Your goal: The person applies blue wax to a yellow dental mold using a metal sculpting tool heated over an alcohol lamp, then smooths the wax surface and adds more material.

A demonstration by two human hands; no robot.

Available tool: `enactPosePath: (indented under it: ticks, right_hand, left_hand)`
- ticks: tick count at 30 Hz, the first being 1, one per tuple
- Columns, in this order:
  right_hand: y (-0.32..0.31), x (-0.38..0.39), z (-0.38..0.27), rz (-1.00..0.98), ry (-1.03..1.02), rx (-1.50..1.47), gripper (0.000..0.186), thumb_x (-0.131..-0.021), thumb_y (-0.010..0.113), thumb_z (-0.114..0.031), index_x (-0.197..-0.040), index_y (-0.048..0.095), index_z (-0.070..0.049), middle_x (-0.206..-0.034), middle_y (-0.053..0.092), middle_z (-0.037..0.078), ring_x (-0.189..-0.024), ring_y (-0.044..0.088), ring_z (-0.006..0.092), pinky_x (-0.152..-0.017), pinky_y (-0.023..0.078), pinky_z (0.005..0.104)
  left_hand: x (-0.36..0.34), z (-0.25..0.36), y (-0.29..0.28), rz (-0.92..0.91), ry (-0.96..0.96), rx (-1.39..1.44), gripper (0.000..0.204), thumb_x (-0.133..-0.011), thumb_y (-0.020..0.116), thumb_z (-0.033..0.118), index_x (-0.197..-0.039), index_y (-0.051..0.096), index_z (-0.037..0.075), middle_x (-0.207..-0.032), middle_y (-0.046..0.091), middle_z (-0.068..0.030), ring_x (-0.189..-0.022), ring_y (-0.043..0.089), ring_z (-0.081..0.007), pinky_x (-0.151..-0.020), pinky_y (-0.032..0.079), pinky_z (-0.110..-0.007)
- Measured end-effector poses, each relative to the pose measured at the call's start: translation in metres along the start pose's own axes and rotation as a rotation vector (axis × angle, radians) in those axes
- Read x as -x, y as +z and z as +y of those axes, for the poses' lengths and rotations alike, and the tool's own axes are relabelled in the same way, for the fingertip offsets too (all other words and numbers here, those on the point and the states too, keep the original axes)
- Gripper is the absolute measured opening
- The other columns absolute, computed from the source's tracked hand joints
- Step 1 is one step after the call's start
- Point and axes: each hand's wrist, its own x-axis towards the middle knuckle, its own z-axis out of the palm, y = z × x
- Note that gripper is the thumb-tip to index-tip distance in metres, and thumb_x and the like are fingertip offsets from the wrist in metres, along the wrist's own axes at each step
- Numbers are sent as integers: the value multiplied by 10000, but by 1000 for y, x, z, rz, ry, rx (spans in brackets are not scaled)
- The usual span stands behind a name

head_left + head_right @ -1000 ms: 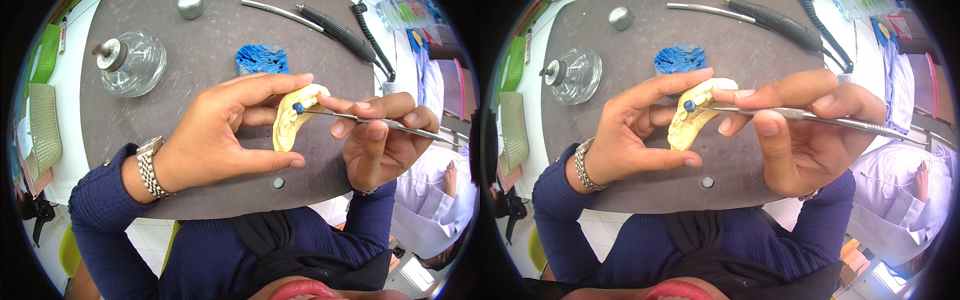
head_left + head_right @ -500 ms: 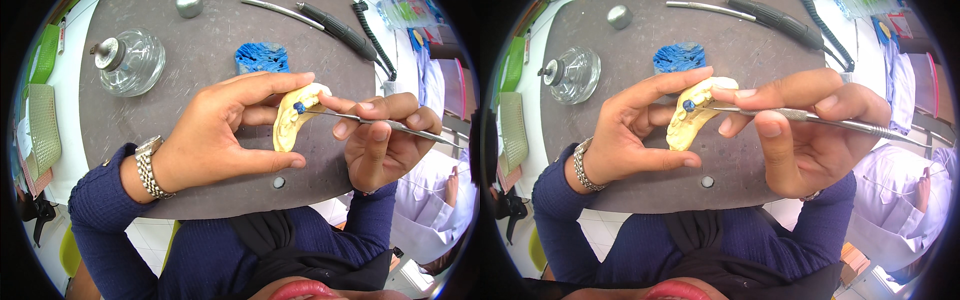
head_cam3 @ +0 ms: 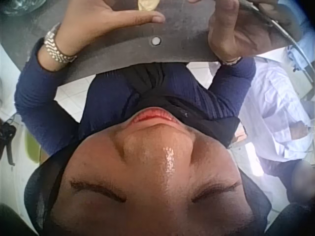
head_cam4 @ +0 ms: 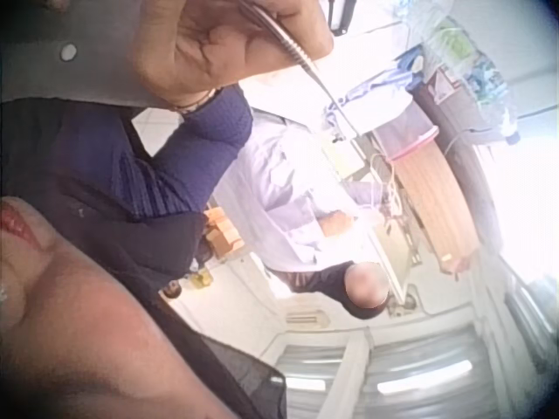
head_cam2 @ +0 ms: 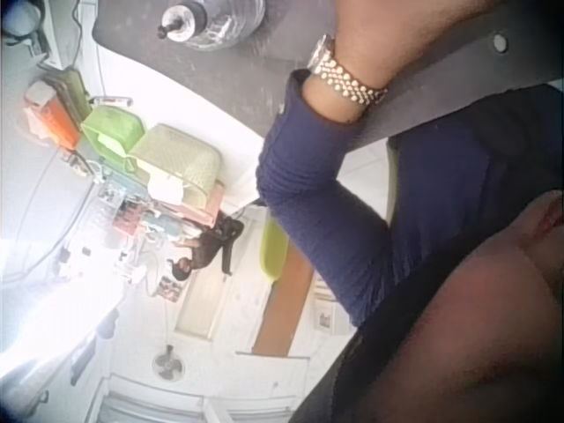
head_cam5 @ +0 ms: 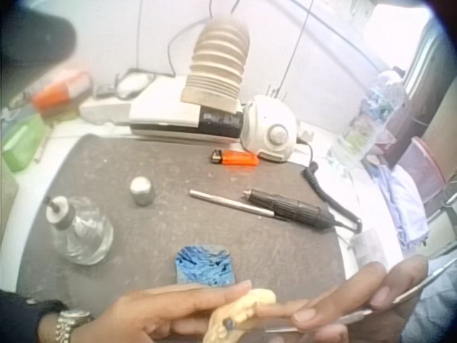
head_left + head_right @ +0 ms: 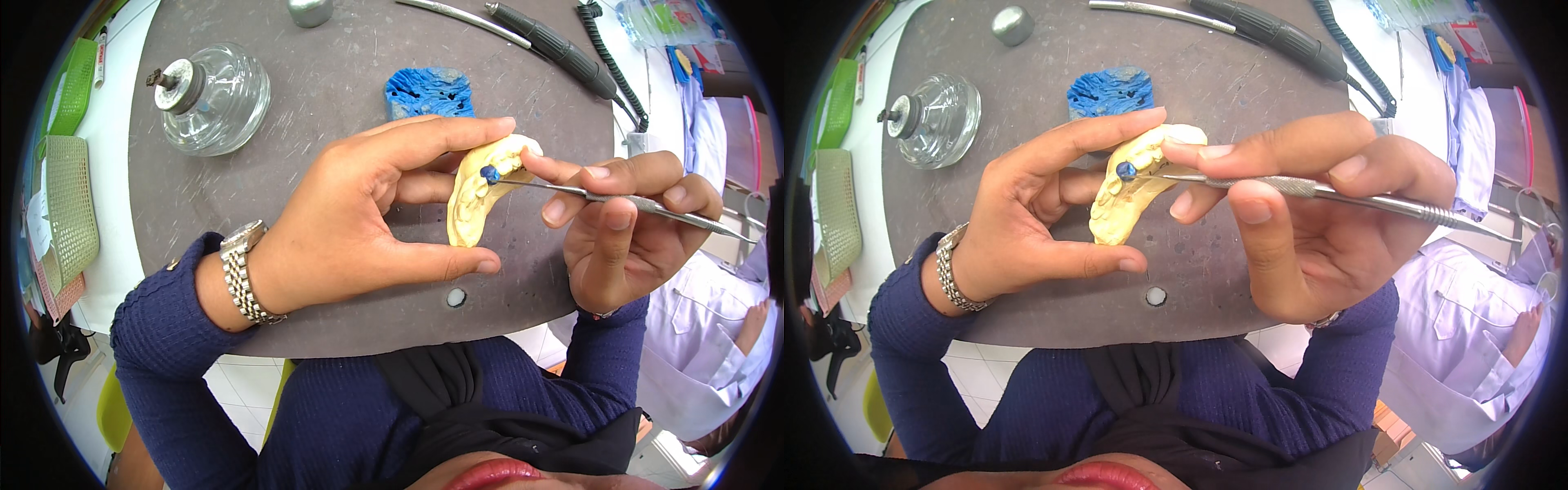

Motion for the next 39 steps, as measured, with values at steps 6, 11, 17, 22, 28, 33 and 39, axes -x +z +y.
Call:
enactPosePath:
  ticks: [6,11,17,22,28,33,39]
  right_hand:
    - [3,-1,0,18,9,10,273,-958,422,-15,-1174,264,-69,-990,539,188,-652,648,223,-780,578,516]
    - [1,-2,3,8,-31,-7,279,-962,413,-16,-1196,267,-59,-995,542,196,-657,652,230,-765,590,478]
    - [0,-2,3,-6,-44,-19,282,-963,404,-13,-1209,271,-51,-997,544,196,-671,657,233,-755,596,459]
    - [0,-2,2,-8,-30,-22,277,-960,409,-11,-1195,268,-52,-994,544,196,-667,659,240,-758,595,462]
    - [2,-2,1,2,-16,-11,277,-959,421,-18,-1180,256,-52,-988,545,199,-669,665,251,-755,595,466]
    - [2,-1,2,1,-19,-11,278,-959,420,-18,-1180,254,-49,-986,548,206,-682,671,263,-736,600,455]
    - [1,-2,3,-9,-31,-1,277,-960,417,-17,-1181,254,-48,-990,550,207,-690,674,274,-727,603,445]
  left_hand:
    - [1,-1,-1,1,-2,22,790,-725,753,-45,-1392,328,-48,-1351,465,-197,-1214,509,-273,-1015,438,-349]
    - [1,0,0,4,-8,25,789,-726,756,-37,-1391,331,-47,-1345,469,-193,-1209,514,-265,-1016,438,-350]
    - [1,0,0,-1,-21,21,792,-724,762,-28,-1392,337,-40,-1330,486,-188,-1208,516,-262,-1014,439,-350]
    - [1,0,-1,0,-10,5,795,-722,765,-24,-1392,337,-40,-1326,489,-189,-1207,517,-264,-1013,440,-350]
    - [1,-1,-1,-5,5,-7,794,-722,764,-25,-1391,336,-44,-1329,487,-194,-1208,517,-267,-1013,440,-349]
    - [2,-1,-2,-11,0,-1,792,-725,760,-30,-1391,331,-48,-1333,484,-196,-1210,515,-268,-1015,437,-348]
    - [1,-3,2,47,17,67,697,-713,770,-31,-1326,438,-38,-1325,489,-152,-1199,518,-234,-988,472,-328]
